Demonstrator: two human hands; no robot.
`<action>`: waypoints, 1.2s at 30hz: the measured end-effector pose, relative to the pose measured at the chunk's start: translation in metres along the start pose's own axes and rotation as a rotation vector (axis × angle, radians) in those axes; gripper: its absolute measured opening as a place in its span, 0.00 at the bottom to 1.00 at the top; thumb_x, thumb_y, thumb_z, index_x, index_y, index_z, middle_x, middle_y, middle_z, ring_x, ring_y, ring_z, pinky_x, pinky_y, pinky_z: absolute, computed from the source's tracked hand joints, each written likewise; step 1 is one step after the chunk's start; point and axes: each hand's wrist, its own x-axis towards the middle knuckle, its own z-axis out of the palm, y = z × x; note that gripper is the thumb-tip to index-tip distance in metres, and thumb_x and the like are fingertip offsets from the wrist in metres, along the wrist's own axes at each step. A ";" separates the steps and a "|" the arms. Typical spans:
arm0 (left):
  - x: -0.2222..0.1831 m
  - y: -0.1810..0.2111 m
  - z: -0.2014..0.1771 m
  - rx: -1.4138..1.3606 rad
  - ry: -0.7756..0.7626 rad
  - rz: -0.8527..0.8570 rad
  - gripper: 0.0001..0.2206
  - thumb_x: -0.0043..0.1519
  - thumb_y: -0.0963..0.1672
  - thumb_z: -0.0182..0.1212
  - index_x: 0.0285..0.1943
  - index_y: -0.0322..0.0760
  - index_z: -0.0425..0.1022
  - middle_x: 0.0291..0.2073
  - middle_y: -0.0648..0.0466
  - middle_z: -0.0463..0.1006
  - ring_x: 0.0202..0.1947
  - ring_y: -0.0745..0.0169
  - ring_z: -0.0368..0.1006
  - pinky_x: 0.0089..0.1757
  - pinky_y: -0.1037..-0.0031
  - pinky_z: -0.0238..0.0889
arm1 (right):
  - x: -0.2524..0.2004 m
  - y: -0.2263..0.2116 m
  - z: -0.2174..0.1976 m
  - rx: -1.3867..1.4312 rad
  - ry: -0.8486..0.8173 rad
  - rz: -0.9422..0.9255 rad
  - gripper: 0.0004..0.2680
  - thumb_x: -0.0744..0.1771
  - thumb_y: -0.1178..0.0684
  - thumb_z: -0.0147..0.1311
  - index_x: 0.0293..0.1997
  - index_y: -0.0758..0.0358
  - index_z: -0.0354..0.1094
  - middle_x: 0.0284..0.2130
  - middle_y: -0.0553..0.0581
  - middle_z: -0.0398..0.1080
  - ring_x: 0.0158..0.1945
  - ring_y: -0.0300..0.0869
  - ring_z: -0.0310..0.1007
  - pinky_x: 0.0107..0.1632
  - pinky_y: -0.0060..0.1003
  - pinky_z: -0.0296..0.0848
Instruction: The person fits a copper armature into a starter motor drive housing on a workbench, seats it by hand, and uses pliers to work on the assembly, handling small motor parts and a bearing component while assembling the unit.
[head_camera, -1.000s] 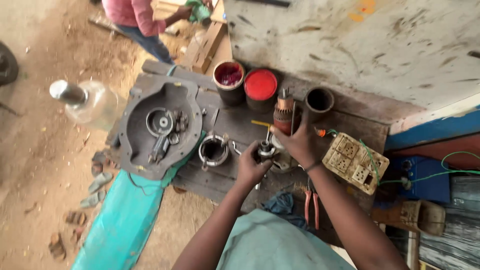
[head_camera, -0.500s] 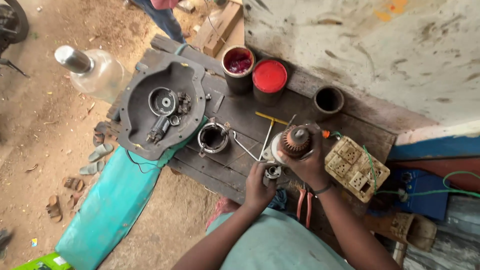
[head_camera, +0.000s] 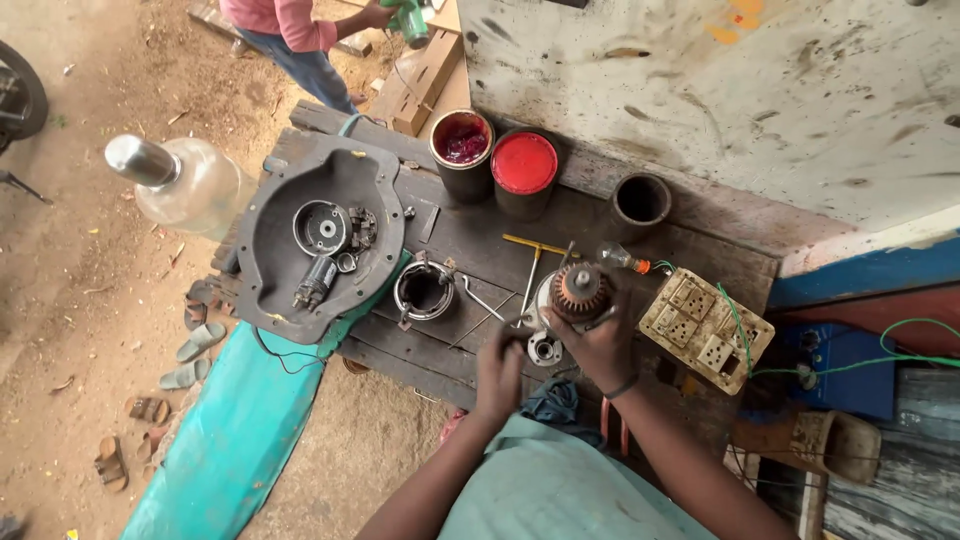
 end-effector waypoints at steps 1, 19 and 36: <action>0.011 -0.001 -0.001 -0.033 0.084 -0.120 0.19 0.64 0.41 0.54 0.65 0.29 0.70 0.52 0.41 0.79 0.55 0.52 0.78 0.54 0.67 0.71 | -0.006 0.002 -0.001 0.058 -0.028 0.050 0.32 0.60 0.45 0.74 0.65 0.64 0.54 0.54 0.65 0.68 0.57 0.51 0.73 0.58 0.44 0.75; 0.086 -0.053 0.024 -0.246 -0.113 -0.393 0.18 0.67 0.40 0.54 0.66 0.29 0.71 0.57 0.49 0.79 0.57 0.63 0.72 0.57 0.74 0.64 | -0.042 0.078 -0.007 0.584 -0.132 0.882 0.17 0.70 0.46 0.51 0.63 0.69 0.70 0.54 0.60 0.75 0.58 0.42 0.72 0.59 0.36 0.68; 0.097 -0.023 0.018 -0.248 -0.174 -0.420 0.20 0.61 0.36 0.58 0.65 0.30 0.74 0.57 0.49 0.80 0.57 0.62 0.74 0.57 0.73 0.66 | -0.024 0.076 0.014 0.554 0.065 1.015 0.10 0.67 0.51 0.63 0.39 0.71 0.77 0.31 0.54 0.76 0.34 0.33 0.72 0.36 0.33 0.72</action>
